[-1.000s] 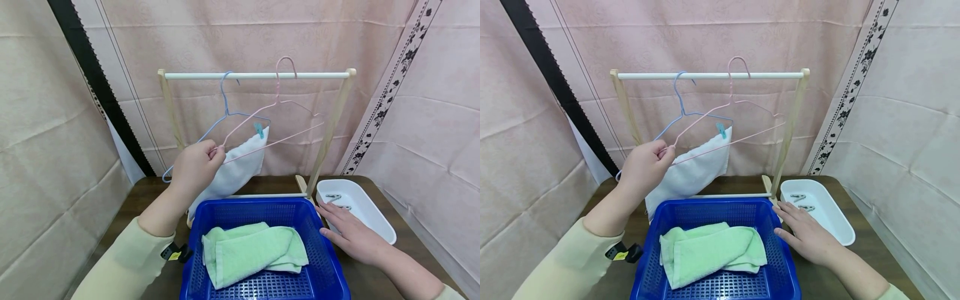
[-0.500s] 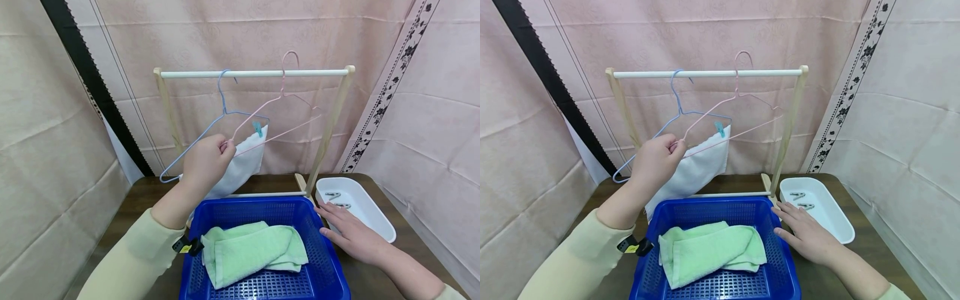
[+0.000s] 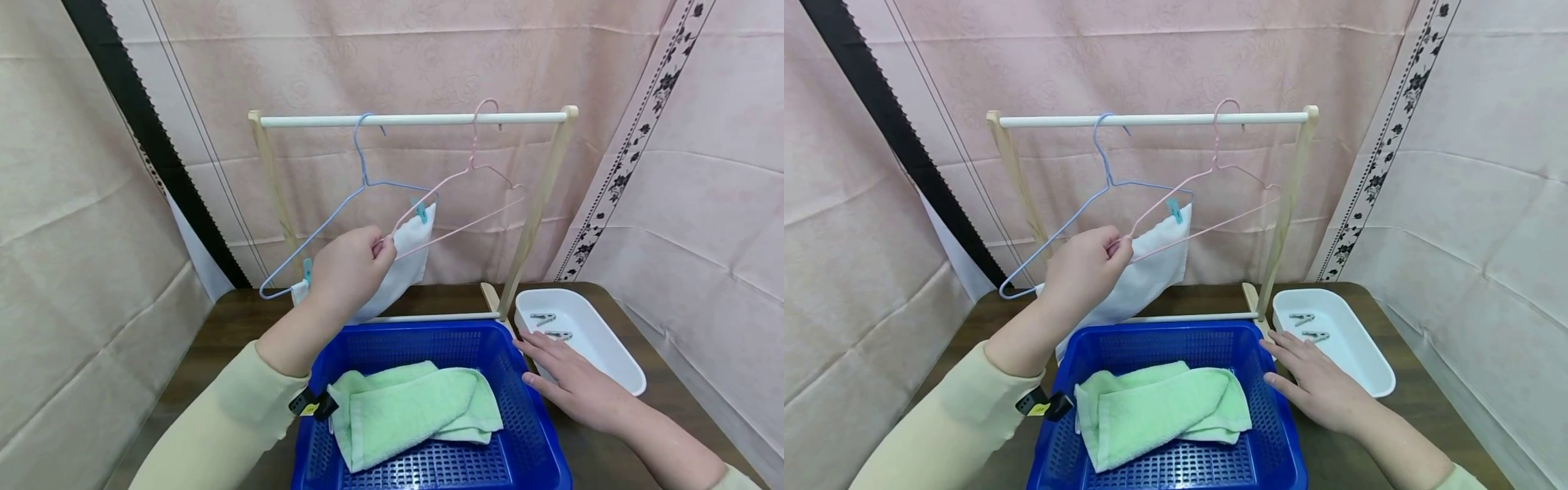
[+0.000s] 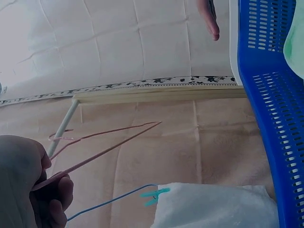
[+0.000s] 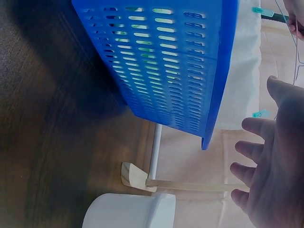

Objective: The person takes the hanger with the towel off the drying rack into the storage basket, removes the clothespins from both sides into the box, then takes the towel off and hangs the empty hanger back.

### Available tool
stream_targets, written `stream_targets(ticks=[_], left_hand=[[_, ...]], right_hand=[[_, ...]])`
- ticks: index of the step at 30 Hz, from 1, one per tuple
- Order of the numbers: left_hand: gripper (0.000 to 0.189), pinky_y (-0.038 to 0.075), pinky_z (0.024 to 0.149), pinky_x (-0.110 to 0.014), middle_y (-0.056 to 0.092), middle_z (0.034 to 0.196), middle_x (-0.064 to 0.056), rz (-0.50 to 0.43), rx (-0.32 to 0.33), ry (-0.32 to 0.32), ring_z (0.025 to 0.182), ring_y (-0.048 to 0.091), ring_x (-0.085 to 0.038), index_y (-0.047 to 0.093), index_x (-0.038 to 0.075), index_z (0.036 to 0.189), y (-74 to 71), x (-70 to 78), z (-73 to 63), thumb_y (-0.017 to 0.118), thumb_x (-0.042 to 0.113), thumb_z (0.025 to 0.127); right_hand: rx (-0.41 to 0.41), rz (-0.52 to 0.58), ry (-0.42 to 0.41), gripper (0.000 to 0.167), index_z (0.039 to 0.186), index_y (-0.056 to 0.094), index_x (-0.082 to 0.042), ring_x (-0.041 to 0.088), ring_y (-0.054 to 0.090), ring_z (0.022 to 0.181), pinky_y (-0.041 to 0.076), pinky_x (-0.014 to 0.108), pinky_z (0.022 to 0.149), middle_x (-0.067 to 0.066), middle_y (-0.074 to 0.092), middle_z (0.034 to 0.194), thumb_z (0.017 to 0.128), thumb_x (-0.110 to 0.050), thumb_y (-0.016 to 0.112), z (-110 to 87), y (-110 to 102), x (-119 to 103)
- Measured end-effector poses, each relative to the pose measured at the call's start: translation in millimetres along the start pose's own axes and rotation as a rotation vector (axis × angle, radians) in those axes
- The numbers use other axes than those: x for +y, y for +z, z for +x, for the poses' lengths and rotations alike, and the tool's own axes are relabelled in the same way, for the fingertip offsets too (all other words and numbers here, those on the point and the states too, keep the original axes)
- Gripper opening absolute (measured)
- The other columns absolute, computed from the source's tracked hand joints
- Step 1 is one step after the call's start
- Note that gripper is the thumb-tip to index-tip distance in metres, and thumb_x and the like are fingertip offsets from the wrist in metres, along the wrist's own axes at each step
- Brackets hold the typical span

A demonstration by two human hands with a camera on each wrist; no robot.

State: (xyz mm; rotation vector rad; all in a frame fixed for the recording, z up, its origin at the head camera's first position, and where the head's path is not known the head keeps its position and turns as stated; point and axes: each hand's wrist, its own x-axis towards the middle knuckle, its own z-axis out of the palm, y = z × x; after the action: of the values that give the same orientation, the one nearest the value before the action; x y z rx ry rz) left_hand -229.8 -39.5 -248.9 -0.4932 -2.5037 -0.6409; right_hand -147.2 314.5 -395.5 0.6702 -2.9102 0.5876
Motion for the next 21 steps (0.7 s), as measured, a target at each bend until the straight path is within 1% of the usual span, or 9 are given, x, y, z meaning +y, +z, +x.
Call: stream_targets(ticks=[6,9,12,17,21], left_hand=[[0.036,0.032,0.044,-0.032,0.045,0.06,0.0,0.006,-0.054,-0.015,0.053,0.044,-0.018,0.049,0.017,0.069,2.7,-1.4,-4.2,0.045,0.035,0.1],[0.035,0.036,0.045,-0.033,0.05,0.065,0.0,0.014,-0.077,-0.02,0.055,0.047,-0.018,0.05,0.017,0.072,3.6,-2.6,-8.6,0.043,0.036,0.101],[0.033,0.038,0.046,-0.034,0.053,0.07,0.002,0.015,-0.084,-0.019,0.057,0.049,-0.017,0.051,0.018,0.075,4.5,-3.5,-13.7,0.04,0.036,0.101],[0.035,0.039,0.046,-0.033,0.053,0.073,0.004,0.002,-0.09,0.005,0.057,0.049,-0.016,0.051,0.019,0.074,5.9,-4.9,-21.9,0.04,0.036,0.102],[0.035,0.037,0.045,-0.033,0.049,0.068,0.002,0.005,-0.092,0.032,0.055,0.046,-0.016,0.049,0.019,0.072,7.2,-6.0,-26.9,0.041,0.036,0.102]], right_hand=[[0.001,0.002,-0.001,0.053,0.147,0.047,-0.017,0.04,0.028,0.143,0.027,0.062,0.107,0.008,0.036,0.156,0.1,-0.041,0.053,-1.1,0,1],[-0.01,0.008,0.007,0.054,0.148,0.047,-0.017,0.041,0.028,0.143,0.026,0.064,0.107,0.009,0.036,0.156,0.1,-0.041,0.053,-0.5,0,0],[-0.022,0.013,0.017,0.054,0.148,0.046,-0.016,0.042,0.028,0.143,0.026,0.065,0.107,0.01,0.037,0.156,0.1,-0.041,0.053,-0.1,0,-1],[-0.022,0.015,0.016,0.054,0.148,0.046,-0.016,0.043,0.029,0.142,0.026,0.065,0.107,0.012,0.037,0.155,0.1,-0.041,0.053,0.4,0,-1],[-0.016,0.013,0.007,0.054,0.148,0.046,-0.016,0.042,0.03,0.142,0.026,0.064,0.107,0.011,0.038,0.154,0.1,-0.041,0.054,0.9,1,-1]])
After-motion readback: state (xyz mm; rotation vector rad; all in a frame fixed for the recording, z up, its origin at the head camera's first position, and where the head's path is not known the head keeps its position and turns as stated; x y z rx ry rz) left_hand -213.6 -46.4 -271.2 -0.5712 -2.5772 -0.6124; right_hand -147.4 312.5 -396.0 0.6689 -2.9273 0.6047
